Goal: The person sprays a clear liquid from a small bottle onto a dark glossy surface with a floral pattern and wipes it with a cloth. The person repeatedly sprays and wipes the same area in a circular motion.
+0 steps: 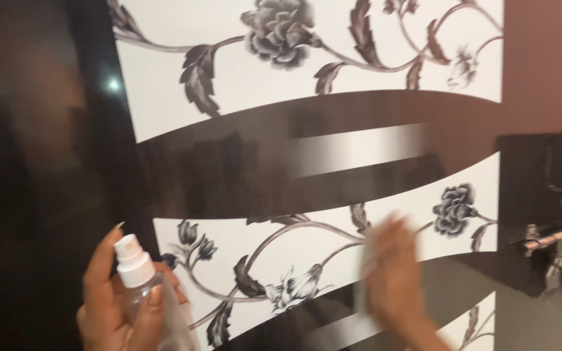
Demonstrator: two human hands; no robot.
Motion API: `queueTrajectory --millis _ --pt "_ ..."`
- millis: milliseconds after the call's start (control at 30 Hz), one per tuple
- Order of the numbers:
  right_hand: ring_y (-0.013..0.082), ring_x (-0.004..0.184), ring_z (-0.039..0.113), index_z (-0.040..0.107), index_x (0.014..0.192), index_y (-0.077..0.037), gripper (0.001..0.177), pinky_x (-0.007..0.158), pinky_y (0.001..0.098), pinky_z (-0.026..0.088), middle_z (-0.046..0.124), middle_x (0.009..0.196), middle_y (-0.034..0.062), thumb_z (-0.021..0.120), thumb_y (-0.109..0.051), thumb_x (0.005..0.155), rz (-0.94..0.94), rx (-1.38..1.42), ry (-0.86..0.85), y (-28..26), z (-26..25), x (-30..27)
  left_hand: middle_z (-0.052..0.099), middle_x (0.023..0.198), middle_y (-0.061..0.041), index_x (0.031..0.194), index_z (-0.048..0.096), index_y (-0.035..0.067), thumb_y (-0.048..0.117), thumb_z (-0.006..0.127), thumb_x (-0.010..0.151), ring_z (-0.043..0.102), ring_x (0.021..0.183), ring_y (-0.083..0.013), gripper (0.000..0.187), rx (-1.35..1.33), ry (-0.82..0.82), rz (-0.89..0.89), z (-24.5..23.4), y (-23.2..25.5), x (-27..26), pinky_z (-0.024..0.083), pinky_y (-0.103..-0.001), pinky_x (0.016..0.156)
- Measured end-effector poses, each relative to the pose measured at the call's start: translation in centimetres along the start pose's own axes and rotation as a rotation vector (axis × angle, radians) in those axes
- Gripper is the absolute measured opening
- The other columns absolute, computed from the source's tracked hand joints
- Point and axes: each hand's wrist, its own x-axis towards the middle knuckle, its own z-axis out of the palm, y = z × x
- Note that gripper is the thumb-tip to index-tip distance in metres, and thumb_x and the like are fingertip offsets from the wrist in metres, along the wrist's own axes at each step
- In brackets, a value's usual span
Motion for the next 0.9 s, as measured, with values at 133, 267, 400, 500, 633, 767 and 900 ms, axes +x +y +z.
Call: queueTrajectory --millis 133,267,400,500,633,767,900 --pt "0.0347 0.140 0.051 0.061 0.132 -0.009 0.038 0.119 0.0608 0.037 0.055 0.143 0.0165 0.064 -0.028 0.100 -0.463 -0.071 -0.261 -9.1 3.7 -1.7 0.073 0.080 -0.014 0.157 0.030 0.005 0.023 0.055 0.093 0.077 0.071 -0.0222 0.071 0.069 0.068 0.028 0.3 -0.7 -0.3 0.065 -0.040 0.076" --pt "0.0399 0.144 0.046 0.053 0.146 0.005 0.058 0.119 0.0636 0.026 0.049 0.156 0.0226 0.055 -0.030 0.098 -0.621 -0.096 -0.292 -8.8 3.9 5.8 0.074 0.080 -0.015 0.158 0.025 0.005 0.025 0.054 0.093 0.078 0.072 -0.0239 0.073 0.175 0.032 -0.012 -0.3 -2.0 0.0 0.066 -0.042 0.076" --pt "0.0402 0.149 0.041 0.048 0.149 0.003 0.049 0.128 0.0561 0.026 0.045 0.159 0.0191 0.050 -0.019 0.105 -0.295 -0.042 0.015 -1.3 2.3 12.8 0.074 0.084 -0.013 0.164 0.022 0.006 0.026 0.052 0.099 0.078 0.073 -0.0214 0.074 0.166 0.005 0.008 -0.4 -2.6 -0.1 0.062 -0.042 0.078" --pt "0.0452 0.155 0.028 0.047 0.149 0.001 0.045 0.128 0.0557 0.018 0.038 0.162 0.0235 0.043 -0.016 0.107 -0.037 -0.139 0.149 4.3 -1.3 10.6 0.073 0.081 -0.014 0.159 0.024 0.007 0.024 0.052 0.094 0.077 0.073 -0.0234 0.072 0.144 0.009 0.006 -0.4 -2.2 -0.2 0.063 -0.044 0.079" --pt "0.0447 0.157 0.022 0.037 0.156 0.004 0.052 0.128 0.0582 0.017 0.031 0.167 0.0262 0.037 -0.009 0.106 0.220 -0.077 0.079 5.5 -2.8 1.0 0.073 0.082 -0.014 0.159 0.027 0.010 0.021 0.054 0.093 0.077 0.075 -0.0238 0.072 0.136 0.021 -0.034 -0.2 -0.9 -0.3 0.063 -0.044 0.080" --pt "0.0422 0.157 0.023 0.034 0.153 0.005 0.058 0.127 0.0575 0.018 0.032 0.163 0.0229 0.042 -0.025 0.103 -0.004 -0.124 0.008 -0.2 0.7 -5.0 0.073 0.081 -0.014 0.158 0.026 0.010 0.017 0.055 0.088 0.078 0.077 -0.0237 0.076 0.134 0.006 -0.022 -0.1 0.3 0.3 0.061 -0.044 0.082" --pt "0.0433 0.152 0.023 0.037 0.155 0.002 0.084 0.121 0.0603 0.013 0.029 0.163 0.0275 0.058 -0.055 0.097 -0.350 -0.017 -0.324 -6.2 2.5 -3.4 0.072 0.079 -0.015 0.159 0.025 0.010 0.015 0.057 0.086 0.077 0.078 -0.0259 0.080 0.204 -0.017 -0.040 -0.1 1.1 0.3 0.064 -0.044 0.085"
